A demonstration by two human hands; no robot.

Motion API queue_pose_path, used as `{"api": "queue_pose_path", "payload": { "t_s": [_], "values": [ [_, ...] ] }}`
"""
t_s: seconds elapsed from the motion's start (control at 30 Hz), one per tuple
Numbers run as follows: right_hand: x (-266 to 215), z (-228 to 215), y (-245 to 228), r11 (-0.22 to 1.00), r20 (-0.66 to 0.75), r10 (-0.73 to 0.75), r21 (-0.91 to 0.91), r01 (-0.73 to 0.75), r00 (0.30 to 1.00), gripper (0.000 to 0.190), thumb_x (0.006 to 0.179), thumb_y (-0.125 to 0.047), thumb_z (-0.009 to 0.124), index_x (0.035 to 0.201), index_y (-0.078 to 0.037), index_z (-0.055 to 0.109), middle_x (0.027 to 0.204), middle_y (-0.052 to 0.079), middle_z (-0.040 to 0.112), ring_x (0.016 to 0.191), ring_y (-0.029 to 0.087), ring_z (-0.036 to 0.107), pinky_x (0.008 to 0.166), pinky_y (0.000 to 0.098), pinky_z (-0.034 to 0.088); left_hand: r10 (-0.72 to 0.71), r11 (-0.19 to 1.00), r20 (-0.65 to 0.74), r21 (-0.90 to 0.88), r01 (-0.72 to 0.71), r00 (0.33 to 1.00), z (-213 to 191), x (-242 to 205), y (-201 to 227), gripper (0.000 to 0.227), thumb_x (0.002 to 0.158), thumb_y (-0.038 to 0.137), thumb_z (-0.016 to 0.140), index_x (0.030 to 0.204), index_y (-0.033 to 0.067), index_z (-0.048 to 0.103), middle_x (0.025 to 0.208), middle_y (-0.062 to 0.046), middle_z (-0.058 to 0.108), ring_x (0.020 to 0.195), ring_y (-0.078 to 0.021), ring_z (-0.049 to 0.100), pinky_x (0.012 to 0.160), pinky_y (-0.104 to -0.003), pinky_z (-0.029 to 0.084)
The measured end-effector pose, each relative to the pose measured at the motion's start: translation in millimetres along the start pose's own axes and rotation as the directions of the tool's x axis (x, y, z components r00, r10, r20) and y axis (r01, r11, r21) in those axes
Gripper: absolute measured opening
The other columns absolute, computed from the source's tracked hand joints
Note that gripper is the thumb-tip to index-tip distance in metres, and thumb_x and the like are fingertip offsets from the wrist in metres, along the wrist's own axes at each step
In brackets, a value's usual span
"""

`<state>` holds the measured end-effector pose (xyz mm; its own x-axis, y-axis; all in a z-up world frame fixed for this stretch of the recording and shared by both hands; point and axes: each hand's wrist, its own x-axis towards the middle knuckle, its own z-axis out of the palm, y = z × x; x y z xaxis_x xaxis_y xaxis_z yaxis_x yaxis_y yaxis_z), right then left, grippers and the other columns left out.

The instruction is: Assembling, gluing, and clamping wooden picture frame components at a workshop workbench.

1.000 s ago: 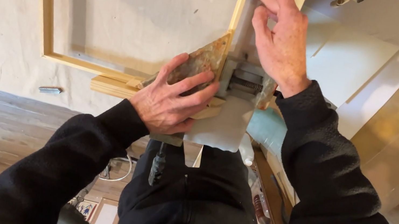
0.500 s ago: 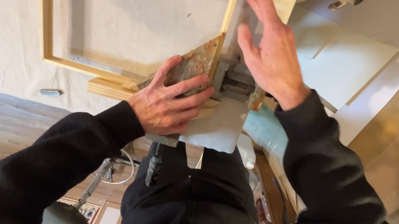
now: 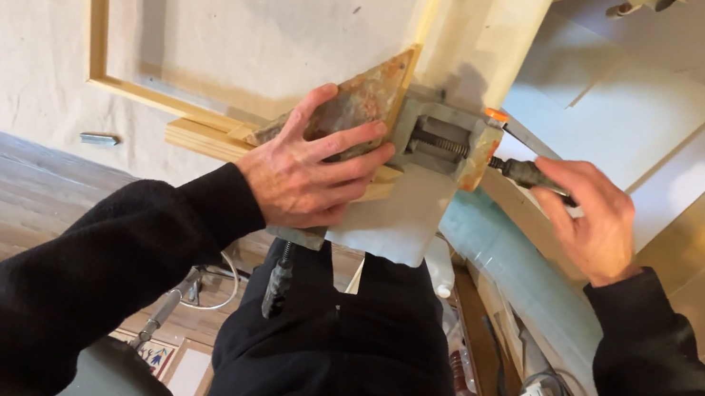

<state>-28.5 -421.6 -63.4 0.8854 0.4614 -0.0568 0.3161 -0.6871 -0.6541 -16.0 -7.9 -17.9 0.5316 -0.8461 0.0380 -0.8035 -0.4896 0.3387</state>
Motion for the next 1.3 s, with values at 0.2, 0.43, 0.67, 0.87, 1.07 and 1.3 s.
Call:
{"api": "queue_pose_path", "payload": {
  "t_s": [0.2, 0.43, 0.67, 0.87, 1.07, 1.3],
  "values": [
    [8, -5, 18, 0.251, 0.554, 0.645, 0.497, -0.831, 0.526, 0.032, 0.111, -0.034, 0.071, 0.121, -0.005, 0.082, 0.098, 0.008, 0.069, 0.081, 0.012, 0.061, 0.067, 0.0282, 0.048, 0.003, 0.999, -0.013, 0.034, -0.002, 1.000, 7, -2, 0, 0.036, 0.087, 0.041, 0.076, 0.112, 0.0153, 0.073, 0.152, -0.005, 0.053, 0.151, -0.0246, 0.036, 0.116, -0.077, 0.023],
    [23, -29, -30, 0.977, -0.022, -0.156, -0.152, 0.151, 0.987, 0.019, 0.101, -0.012, 0.077, 0.118, -0.006, 0.070, 0.117, 0.012, 0.067, 0.093, 0.025, 0.070, 0.081, 0.0331, 0.057, -0.013, 0.999, -0.004, 0.047, 0.014, 1.000, 7, -2, 3, 0.034, 0.088, 0.038, 0.075, 0.111, 0.0142, 0.072, 0.153, -0.004, 0.053, 0.151, -0.0249, 0.037, 0.116, -0.077, 0.023],
    [0, 6, 56, 0.713, 0.342, 0.377, 0.485, -0.506, 0.860, 0.023, 0.115, -0.018, 0.056, 0.115, -0.001, 0.072, 0.077, 0.003, 0.052, 0.064, 0.010, 0.045, 0.057, 0.0242, 0.037, -0.045, 0.999, -0.026, 0.021, 0.045, 0.999, 4, 0, 5, 0.033, 0.086, 0.037, 0.075, 0.109, 0.0133, 0.072, 0.150, -0.003, 0.055, 0.150, -0.0235, 0.039, 0.118, -0.076, 0.024],
    [40, -34, -16, 0.673, 0.404, 0.460, 0.422, -0.607, 0.791, 0.022, 0.109, -0.021, 0.062, 0.113, -0.001, 0.068, 0.078, 0.000, 0.058, 0.064, 0.008, 0.052, 0.055, 0.0226, 0.040, -0.053, 0.998, -0.039, 0.020, 0.054, 0.998, 6, -2, 5, 0.032, 0.086, 0.035, 0.075, 0.108, 0.0126, 0.072, 0.150, -0.003, 0.055, 0.150, -0.0240, 0.039, 0.119, -0.076, 0.023],
    [32, -37, -21, 0.945, 0.057, -0.264, -0.186, 0.270, 0.963, 0.031, 0.093, -0.015, 0.082, 0.117, -0.003, 0.069, 0.108, 0.011, 0.070, 0.084, 0.025, 0.069, 0.073, 0.0359, 0.057, -0.060, 0.998, -0.033, -0.011, 0.060, 0.998, 9, -5, 10, 0.032, 0.089, 0.037, 0.073, 0.109, 0.0121, 0.071, 0.151, -0.004, 0.053, 0.152, -0.0248, 0.036, 0.119, -0.077, 0.021],
    [32, -35, -15, 0.998, 0.223, 0.056, 0.015, -0.061, 0.973, 0.046, 0.093, -0.012, 0.079, 0.137, -0.006, 0.067, 0.096, 0.010, 0.066, 0.072, 0.026, 0.060, 0.068, 0.0369, 0.053, -0.080, 0.997, -0.035, -0.009, 0.079, 0.996, 10, -5, 9, 0.031, 0.091, 0.033, 0.072, 0.112, 0.0095, 0.070, 0.151, -0.005, 0.053, 0.151, -0.0248, 0.036, 0.119, -0.077, 0.022]
  ]
}}
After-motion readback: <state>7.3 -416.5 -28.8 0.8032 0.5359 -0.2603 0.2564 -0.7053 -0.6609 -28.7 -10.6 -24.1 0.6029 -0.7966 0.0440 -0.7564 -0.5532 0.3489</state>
